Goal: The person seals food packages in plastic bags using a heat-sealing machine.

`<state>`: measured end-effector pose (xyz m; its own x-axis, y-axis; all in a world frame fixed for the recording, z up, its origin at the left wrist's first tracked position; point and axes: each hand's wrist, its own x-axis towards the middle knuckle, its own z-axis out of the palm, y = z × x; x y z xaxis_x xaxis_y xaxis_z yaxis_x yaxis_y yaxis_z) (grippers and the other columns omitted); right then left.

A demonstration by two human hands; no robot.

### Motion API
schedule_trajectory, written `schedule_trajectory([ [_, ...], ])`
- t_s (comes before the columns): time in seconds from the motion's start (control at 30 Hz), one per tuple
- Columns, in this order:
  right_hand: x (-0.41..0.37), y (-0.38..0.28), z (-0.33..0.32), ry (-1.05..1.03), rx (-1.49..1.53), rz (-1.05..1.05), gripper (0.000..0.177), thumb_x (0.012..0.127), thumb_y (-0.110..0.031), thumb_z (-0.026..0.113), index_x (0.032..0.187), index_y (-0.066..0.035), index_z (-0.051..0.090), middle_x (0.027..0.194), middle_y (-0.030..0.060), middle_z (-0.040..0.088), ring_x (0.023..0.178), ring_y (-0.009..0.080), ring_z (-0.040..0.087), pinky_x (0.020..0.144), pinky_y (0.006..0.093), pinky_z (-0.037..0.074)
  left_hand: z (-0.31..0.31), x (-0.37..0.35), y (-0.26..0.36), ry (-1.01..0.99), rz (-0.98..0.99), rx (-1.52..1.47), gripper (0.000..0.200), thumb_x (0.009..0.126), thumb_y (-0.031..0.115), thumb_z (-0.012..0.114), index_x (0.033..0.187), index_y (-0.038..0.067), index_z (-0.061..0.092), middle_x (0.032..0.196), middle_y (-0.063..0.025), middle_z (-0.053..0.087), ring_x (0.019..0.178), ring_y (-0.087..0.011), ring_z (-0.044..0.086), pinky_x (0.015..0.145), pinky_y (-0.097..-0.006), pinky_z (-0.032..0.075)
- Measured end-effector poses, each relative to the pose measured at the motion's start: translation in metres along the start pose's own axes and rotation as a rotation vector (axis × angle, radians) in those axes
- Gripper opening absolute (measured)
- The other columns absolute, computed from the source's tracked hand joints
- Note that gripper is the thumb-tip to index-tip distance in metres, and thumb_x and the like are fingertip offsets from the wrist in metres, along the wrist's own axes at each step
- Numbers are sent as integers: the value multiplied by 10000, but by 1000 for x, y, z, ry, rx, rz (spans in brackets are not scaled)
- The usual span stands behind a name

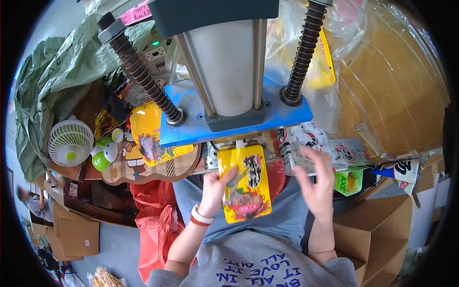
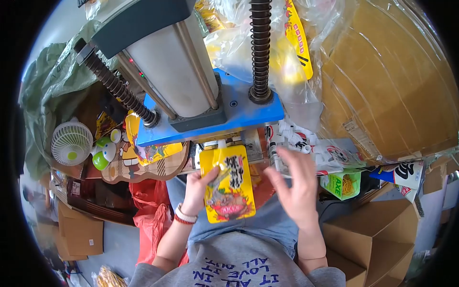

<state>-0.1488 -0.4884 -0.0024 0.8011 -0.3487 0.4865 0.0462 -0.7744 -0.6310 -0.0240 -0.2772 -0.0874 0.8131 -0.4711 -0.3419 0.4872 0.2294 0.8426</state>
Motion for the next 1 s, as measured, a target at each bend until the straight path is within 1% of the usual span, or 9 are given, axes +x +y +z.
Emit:
schedule_trajectory([
  [0.27,-23,71,33,-235,-340,106,211,980,-177,518,944,10,608,985,179,592,932,392,526,853,479,406,-9,27,11,-52,-13,100,233,907,156,694,1037,-37,683,980,-46,713,837,-110,652,744,-257,517],
  [0.33,-24,69,18,-328,-226,57,180,964,-158,552,1000,14,596,1014,160,609,963,351,572,869,441,439,-40,32,23,97,226,596,246,912,188,696,1067,-3,687,955,-21,710,811,-94,640,721,-246,513],
  [0.37,-25,72,12,-324,-228,56,180,964,-158,552,1000,14,596,1014,160,609,963,351,572,869,441,439,-59,36,34,225,244,596,486,870,316,729,1236,19,611,1149,-120,673,1045,-200,636,951,-381,463],
  [0.43,-30,74,4,-319,127,215,186,924,-104,617,1057,17,570,1068,134,621,1005,277,615,886,369,467,-89,33,50,657,793,1691,742,826,456,727,1389,44,473,1389,-187,513,1323,-285,467,1120,-513,266],
  [0.47,-25,68,-3,-310,240,337,324,846,-24,699,1132,10,550,1118,118,623,1033,210,623,896,314,472,-123,39,40,464,676,1754,888,803,541,696,1472,74,347,1533,-164,331,1461,-305,240,1163,-578,57],
  [0.53,-28,67,0,-207,397,256,348,817,3,719,1130,9,567,1118,120,622,1019,207,620,884,311,475,-136,19,33,239,640,1817,876,787,498,729,1462,75,364,1522,-114,380,1433,-306,306,1169,-557,135],
  [0.57,-29,65,3,-92,550,182,375,787,30,738,1129,9,585,1118,122,621,1005,203,618,872,308,478,-128,7,33,211,814,1683,633,788,260,761,1336,41,531,1370,-153,548,1306,-323,487,1117,-469,338],
  [0.67,-22,10,-7,-22,339,-43,385,707,1,821,1054,14,655,1079,123,636,977,199,620,826,302,500,-125,-19,24,319,784,1433,314,748,-76,631,1021,43,730,974,-125,730,910,-271,712,771,-314,557],
  [1.0,-15,-64,13,-290,249,-729,388,797,-126,710,1162,-5,654,1059,76,631,939,189,635,791,347,523,-24,-111,66,-156,1082,1267,343,687,-38,673,1019,31,723,1020,-94,734,933,-240,722,784,-321,581],
])
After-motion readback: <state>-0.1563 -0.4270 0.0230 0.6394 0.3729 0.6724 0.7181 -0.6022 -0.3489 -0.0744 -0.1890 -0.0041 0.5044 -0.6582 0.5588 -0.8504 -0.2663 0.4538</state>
